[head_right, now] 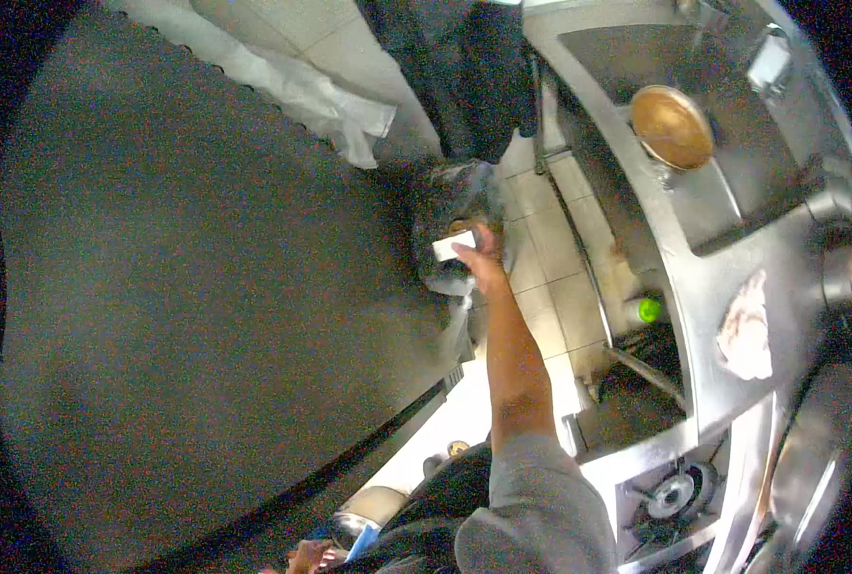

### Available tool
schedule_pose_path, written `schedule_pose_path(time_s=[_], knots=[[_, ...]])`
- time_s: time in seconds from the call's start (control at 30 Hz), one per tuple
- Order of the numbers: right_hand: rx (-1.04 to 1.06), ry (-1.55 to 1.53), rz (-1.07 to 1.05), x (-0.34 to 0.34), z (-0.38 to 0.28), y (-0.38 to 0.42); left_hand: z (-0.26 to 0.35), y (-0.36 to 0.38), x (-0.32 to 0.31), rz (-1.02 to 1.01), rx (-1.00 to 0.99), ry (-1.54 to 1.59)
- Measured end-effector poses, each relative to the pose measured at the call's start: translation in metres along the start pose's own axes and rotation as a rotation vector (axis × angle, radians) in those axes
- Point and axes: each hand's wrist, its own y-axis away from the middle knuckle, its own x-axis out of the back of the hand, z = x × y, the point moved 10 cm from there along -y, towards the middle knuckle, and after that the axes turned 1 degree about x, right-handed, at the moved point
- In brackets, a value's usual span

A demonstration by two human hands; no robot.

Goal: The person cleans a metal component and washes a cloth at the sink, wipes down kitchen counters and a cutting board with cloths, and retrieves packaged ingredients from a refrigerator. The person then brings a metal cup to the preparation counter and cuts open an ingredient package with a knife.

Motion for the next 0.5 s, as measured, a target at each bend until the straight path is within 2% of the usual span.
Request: schedule_pose_path(time_s=[0.03, 0.1, 0.17, 0.23, 0.3, 0.37, 0.43, 0.47, 0.5], knots=[[0.116, -0.039, -0.098, -0.008, -0.018, 0.014, 0.006, -0.011, 0.003, -0.051, -0.030, 0.042], [0.099, -0.046, -0.265, -0.049, -0.084, 0.079, 0.016, -0.041, 0.005, -0.220, -0.027, 0.174], [0.137, -0.150, -0.294, -0.066, -0.145, 0.139, 0.084, -0.046, -0.001, -0.136, -0.594, -0.742], [0.196, -0.226, -0.346, -0.080, -0.202, 0.193, 0.142, -0.036, 0.009, 0.004, -0.581, -0.583], [0.331, -0.164, -0.433, -0.088, -0.262, 0.248, 0.164, -0.034, 0.011, -0.026, -0.554, -0.261], [0.564, -0.077, -0.431, -0.098, -0.326, 0.304, 0.174, -0.056, 0.018, -0.021, -0.603, -0.322], [0.645, 0.052, -0.369, -0.107, -0.370, 0.364, 0.179, -0.055, 0.015, -0.123, -0.766, -0.383], [0.695, 0.072, -0.385, -0.111, -0.384, 0.388, 0.181, -0.073, 0.017, -0.197, -0.963, -0.400], [0.720, 0.090, -0.353, -0.110, -0.397, 0.412, 0.179, -0.098, 0.026, -0.209, -1.020, -0.374]])
